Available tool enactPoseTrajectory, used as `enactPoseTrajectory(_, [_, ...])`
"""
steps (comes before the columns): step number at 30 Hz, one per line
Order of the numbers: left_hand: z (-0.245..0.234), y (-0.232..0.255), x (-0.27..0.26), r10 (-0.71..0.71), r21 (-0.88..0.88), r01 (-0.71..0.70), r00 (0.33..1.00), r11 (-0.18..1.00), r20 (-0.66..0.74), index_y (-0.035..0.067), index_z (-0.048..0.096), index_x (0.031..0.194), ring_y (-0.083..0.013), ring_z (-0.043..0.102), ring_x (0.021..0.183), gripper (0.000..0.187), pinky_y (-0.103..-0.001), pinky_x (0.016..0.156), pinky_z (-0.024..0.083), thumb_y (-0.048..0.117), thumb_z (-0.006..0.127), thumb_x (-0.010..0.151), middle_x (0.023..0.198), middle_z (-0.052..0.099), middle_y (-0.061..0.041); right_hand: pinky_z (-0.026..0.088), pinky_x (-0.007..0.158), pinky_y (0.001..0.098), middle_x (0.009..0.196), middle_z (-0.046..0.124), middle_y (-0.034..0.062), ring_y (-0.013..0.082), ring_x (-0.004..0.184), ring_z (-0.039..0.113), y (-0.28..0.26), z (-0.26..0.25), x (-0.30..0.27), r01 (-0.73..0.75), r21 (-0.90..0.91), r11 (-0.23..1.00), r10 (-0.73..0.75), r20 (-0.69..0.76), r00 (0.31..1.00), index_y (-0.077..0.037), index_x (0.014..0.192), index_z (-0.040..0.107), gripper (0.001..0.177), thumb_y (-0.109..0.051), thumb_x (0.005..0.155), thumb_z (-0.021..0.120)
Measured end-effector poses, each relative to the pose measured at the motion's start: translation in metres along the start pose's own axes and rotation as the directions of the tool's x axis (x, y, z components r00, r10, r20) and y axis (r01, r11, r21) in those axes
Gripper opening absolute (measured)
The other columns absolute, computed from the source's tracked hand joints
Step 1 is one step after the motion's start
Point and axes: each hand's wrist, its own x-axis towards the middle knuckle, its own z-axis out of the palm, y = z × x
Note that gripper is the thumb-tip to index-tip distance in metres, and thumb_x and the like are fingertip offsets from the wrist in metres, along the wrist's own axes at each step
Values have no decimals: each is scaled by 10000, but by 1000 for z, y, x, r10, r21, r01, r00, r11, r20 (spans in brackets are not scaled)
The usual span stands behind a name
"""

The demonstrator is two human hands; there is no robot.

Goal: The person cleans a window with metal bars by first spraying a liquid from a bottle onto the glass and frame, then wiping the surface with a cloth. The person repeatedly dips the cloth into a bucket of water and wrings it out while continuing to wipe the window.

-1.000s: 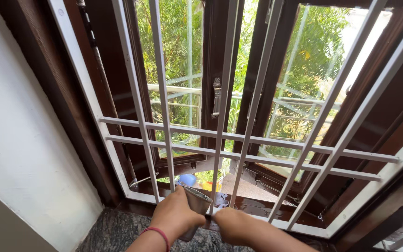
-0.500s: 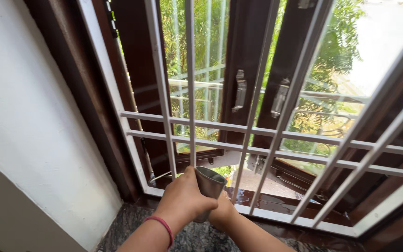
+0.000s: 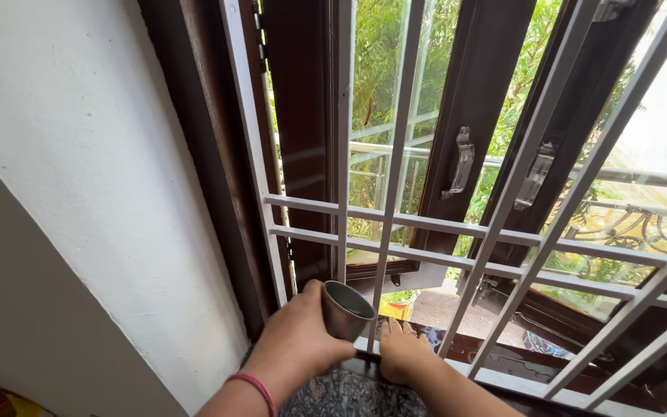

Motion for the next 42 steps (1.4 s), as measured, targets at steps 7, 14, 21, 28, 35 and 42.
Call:
enactPoseTrajectory(7, [-1,-32,21,-74,95,67,994,993,76,58,580,1085,-315,723,1057,647,-391,929,577,314,862,563,1085,733,-167,445,1093,348,1490,597,111,205,1385,535,30,-36,21,-141,898,418,-242,259,935,-255,1482,458,843,65,722,628])
enactPoseTrajectory(14, [18,-54,40,-56,5,56,996,998,69,36,559,1152,-337,711,1087,757,-376,959,567,356,892,553,1106,713,-203,488,968,336,1321,685,124,216,1224,609,-13,-27,14,-23,800,599,-209,184,961,-99,1365,640,612,75,779,615])
enactPoseTrajectory(21, [29,-102,37,47,-256,-75,992,964,-113,28,581,1189,-309,738,1065,805,-384,934,577,348,891,519,1136,746,-164,589,721,337,1021,785,170,224,838,755,-19,-21,9,-119,557,822,-45,272,961,-101,1255,697,366,-141,893,656])
enactPoseTrajectory(28, [15,-122,40,-166,40,163,984,986,64,25,551,1256,-311,720,1110,853,-380,981,564,389,913,575,1206,711,-182,660,614,387,1051,771,230,332,895,808,-45,-39,20,-320,374,870,172,378,910,97,1222,702,413,-200,938,740])
enactPoseTrajectory(35, [-21,-101,52,-211,15,210,974,977,83,23,724,1120,-312,742,1081,694,-367,969,579,424,878,574,1142,750,-203,572,800,328,1212,680,81,233,1030,681,-46,-4,70,546,165,821,-553,-3,833,-193,1285,744,645,-223,661,904])
enactPoseTrajectory(42, [-51,-91,28,-104,-13,103,993,995,-61,4,577,1169,-337,712,1106,759,-384,971,568,393,875,589,1131,724,-204,635,847,499,1221,624,119,298,1055,668,-81,-25,65,-478,786,392,255,407,877,-95,1345,581,474,-349,957,683])
